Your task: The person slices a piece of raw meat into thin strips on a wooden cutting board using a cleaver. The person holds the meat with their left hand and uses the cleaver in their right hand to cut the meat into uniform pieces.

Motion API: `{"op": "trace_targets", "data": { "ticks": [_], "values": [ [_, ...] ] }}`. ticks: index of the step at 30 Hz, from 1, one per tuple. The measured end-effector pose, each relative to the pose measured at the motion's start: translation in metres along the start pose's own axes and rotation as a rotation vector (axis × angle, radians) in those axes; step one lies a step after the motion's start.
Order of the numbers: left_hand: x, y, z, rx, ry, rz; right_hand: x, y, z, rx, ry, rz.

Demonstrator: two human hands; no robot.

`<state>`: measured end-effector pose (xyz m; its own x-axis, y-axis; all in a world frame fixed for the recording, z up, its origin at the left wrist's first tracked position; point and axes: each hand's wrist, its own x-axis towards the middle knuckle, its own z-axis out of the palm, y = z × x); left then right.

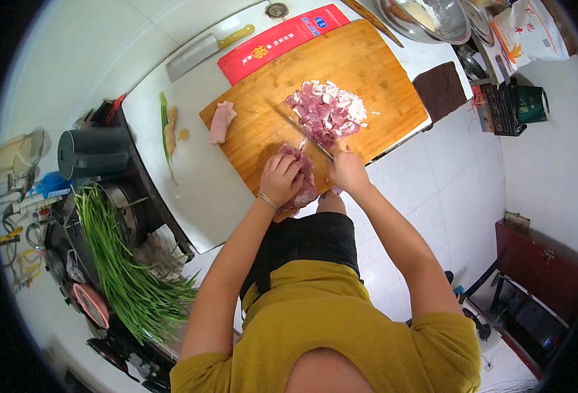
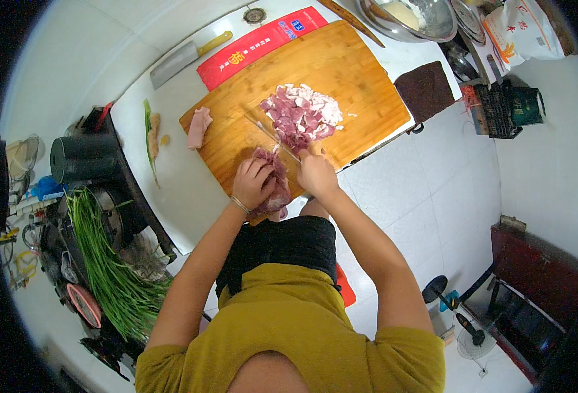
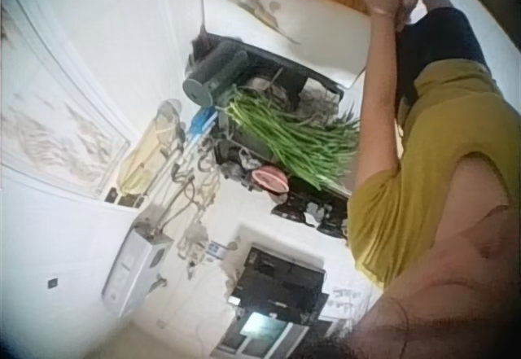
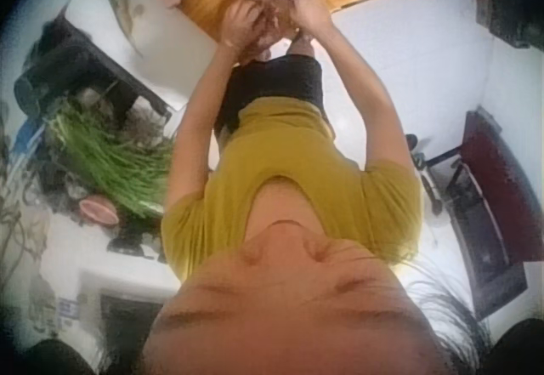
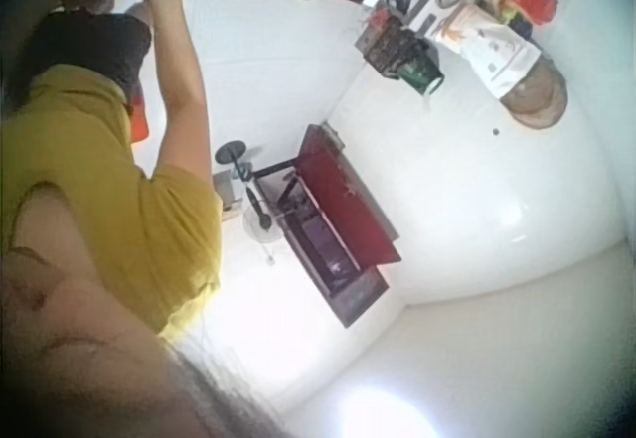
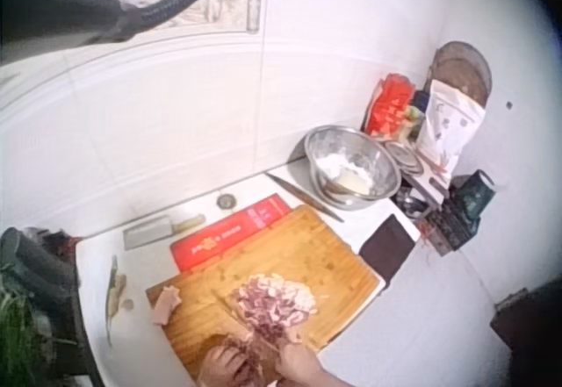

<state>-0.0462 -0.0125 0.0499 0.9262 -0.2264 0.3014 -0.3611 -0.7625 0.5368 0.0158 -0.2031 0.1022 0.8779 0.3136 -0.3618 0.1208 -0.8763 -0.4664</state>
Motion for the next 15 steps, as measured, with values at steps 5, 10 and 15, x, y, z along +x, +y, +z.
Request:
{"op": "trace_targets", "data": {
  "ticks": [5, 10, 15],
  "values": [
    [-0.004, 0.002, 0.006, -0.014, -0.068, -0.047, -0.013, 0.0, 0.024, -0.154, -0.118, 0.097],
    [-0.001, 0.0, 0.014, -0.045, -0.099, -0.079, 0.012, -0.009, 0.047, -0.186, -0.201, 0.116],
    [0.0, -0.001, 0.017, -0.038, -0.129, -0.076, 0.022, -0.014, 0.047, -0.122, -0.204, 0.119]
  ]
}}
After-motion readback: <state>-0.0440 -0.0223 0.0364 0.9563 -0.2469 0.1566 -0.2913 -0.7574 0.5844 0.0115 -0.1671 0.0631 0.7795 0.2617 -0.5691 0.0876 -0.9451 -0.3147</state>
